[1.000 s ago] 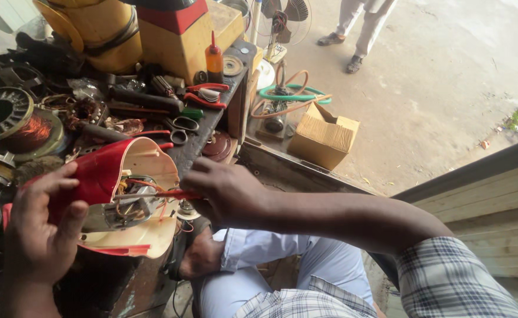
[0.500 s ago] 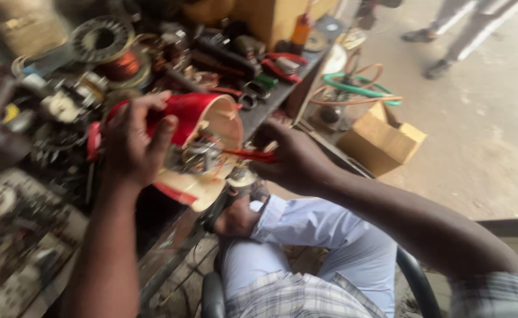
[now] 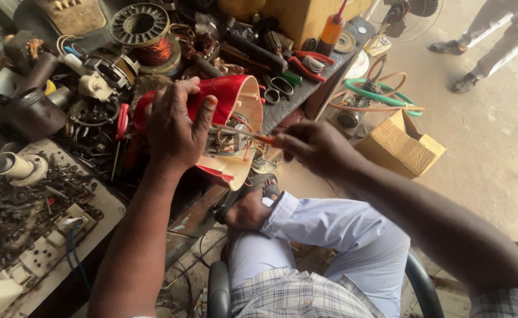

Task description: The person works on a disassembled red electric kettle, using a screwdriver to adjust internal wiring and components. They then use a hammer to tap the kettle's body, likely to secure parts or adjust the casing.

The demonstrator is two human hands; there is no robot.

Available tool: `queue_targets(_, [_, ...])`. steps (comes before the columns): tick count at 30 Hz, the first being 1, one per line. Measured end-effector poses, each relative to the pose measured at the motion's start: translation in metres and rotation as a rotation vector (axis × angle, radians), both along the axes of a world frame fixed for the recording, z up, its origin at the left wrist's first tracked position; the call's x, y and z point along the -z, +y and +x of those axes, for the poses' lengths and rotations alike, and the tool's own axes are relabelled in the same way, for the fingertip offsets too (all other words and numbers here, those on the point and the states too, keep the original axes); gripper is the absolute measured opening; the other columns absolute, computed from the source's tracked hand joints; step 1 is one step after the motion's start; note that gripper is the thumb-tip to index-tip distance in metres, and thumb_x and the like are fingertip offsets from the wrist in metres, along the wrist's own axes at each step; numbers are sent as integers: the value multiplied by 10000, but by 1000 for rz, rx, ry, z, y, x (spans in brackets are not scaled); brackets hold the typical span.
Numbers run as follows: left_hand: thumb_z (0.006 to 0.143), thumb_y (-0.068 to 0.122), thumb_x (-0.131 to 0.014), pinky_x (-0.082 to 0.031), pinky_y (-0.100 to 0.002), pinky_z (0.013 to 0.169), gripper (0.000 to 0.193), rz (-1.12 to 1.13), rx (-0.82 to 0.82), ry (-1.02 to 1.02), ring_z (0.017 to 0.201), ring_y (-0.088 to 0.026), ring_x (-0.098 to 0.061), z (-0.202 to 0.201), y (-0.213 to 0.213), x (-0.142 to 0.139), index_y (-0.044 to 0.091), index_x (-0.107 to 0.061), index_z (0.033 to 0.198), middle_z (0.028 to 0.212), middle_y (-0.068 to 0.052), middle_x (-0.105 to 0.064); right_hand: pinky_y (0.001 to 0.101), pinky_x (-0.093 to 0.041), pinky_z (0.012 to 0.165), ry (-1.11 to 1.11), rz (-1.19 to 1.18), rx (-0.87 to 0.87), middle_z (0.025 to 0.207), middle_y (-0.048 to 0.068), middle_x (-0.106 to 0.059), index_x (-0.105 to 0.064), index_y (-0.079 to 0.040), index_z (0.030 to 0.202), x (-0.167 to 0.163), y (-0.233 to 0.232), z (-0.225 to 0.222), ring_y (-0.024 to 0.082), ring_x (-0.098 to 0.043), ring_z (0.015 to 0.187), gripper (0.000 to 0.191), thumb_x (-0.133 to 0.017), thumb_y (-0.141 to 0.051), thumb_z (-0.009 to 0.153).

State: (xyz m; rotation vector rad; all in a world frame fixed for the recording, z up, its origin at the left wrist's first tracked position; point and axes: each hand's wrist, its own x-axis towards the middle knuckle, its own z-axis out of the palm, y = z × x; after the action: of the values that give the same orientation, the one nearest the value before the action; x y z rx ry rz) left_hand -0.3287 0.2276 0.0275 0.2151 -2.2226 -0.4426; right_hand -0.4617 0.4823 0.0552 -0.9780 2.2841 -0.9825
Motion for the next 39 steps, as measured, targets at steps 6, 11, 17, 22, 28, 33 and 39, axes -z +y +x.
queue_targets(6, [1077,601,-480,-459,-542,938,560,38,0,-8,1138,-329,-650,3,-8,1,70,-596,1211,1178,-127,-707,307,-578,718,281,-215,-128,907,50,-670,-656,-38,982,2,-1,-4,139,-682,817,308,-838,-191,786])
queue_targets(11, [1067,653,-331,-433,-530,1124,647,87,156,-220,1117,-255,-669,7,-47,-2,108,-616,1268,1148,-80,-712,351,-543,706,649,-158,-117,929,76,-692,-692,-105,1042,-8,1,18,234,-690,803,245,-829,-230,881])
queue_targets(17, [1095,674,-340,-360,-521,1133,687,38,156,-104,1199,-282,-640,4,-58,12,81,-665,1217,1207,-93,-712,368,-516,665,1179,-55,-242,910,80,-715,-705,-99,1130,-2,-6,26,251,-706,830,227,-709,-287,1003])
queue_targets(22, [1066,681,-405,-370,-480,1101,686,70,164,-99,1192,-298,-622,6,-57,10,67,-669,1221,1211,-91,-709,285,-531,654,129,-21,-105,827,34,-711,-703,-77,1108,-7,-11,-2,119,-677,751,251,-641,-296,1005])
queue_targets(28, [1071,642,-461,-408,-467,1096,650,88,170,-76,1251,-299,-633,9,-57,11,47,-659,1242,1282,-109,-700,331,-530,639,480,-77,-114,841,78,-683,-682,-70,988,-16,-14,8,187,-679,714,266,-825,-214,818])
queue_targets(33, [1085,560,-508,-442,-477,1057,571,104,203,-26,1273,-336,-623,5,-54,8,42,-645,1281,1339,-149,-684,474,-490,612,1250,-146,-288,819,127,-651,-740,-55,1057,-21,-8,25,343,-650,717,315,-742,-250,809])
queue_targets(39, [1052,497,-533,-473,-464,1016,512,55,157,-95,1210,-347,-637,7,-41,-11,55,-656,1279,1268,-149,-697,423,-553,651,141,-183,-6,797,105,-717,-711,-103,1004,-24,-8,10,313,-700,740,153,-725,-223,910])
